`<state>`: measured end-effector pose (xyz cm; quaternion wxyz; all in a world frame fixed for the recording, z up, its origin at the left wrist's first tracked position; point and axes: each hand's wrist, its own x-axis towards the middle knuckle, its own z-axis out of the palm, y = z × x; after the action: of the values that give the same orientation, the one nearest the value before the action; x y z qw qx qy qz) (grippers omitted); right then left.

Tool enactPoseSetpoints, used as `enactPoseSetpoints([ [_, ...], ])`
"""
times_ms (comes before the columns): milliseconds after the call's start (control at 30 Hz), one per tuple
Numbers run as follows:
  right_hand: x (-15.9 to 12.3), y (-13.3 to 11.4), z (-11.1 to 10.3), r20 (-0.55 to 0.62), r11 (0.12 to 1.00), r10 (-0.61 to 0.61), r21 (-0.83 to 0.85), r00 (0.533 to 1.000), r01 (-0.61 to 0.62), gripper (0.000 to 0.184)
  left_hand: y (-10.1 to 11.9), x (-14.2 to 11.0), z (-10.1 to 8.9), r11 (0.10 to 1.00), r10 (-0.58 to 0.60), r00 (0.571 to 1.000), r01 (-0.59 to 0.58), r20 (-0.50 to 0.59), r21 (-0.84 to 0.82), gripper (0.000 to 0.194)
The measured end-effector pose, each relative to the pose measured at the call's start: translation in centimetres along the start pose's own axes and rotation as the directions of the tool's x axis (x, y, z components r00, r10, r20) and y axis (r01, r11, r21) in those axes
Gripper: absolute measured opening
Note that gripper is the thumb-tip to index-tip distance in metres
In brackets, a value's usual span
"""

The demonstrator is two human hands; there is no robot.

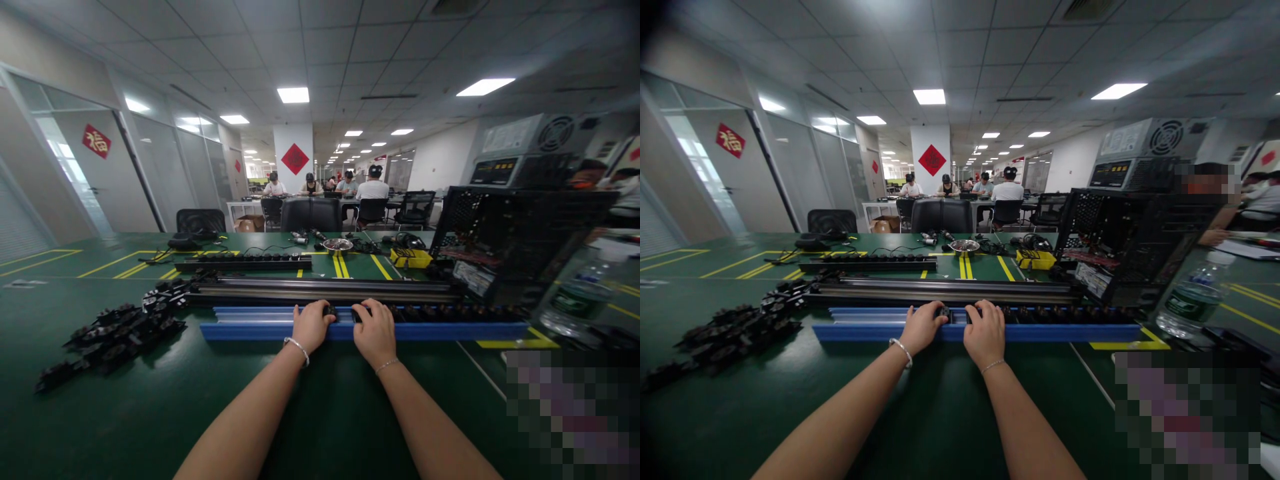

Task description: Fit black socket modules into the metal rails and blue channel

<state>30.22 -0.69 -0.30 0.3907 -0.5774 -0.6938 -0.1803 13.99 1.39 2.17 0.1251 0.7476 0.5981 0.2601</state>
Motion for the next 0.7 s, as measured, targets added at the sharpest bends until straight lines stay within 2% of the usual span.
enactPoseSetpoints([
  [267,-0.2,-1.0,-0.3,0.098,0.982,-0.175,0.089,0.980,0.167,0.025,-1.8,-0.2,-0.9,0.999,-0.032,0.999,0.032,0.006,0.005,0.026],
  [433,-0.3,-1.2,-0.3,0.120,0.973,-0.215,0.109,0.969,0.203,0.014,-2.7,-0.3,-1.5,0.998,-0.053,0.999,0.053,0.001,0.020,0.026],
  [700,-0.3,-1.0,0.1,0.121,0.957,-0.270,0.141,0.955,0.252,0.012,-4.4,-0.7,-3.3,0.994,-0.091,0.995,0.088,0.034,0.069,0.027],
])
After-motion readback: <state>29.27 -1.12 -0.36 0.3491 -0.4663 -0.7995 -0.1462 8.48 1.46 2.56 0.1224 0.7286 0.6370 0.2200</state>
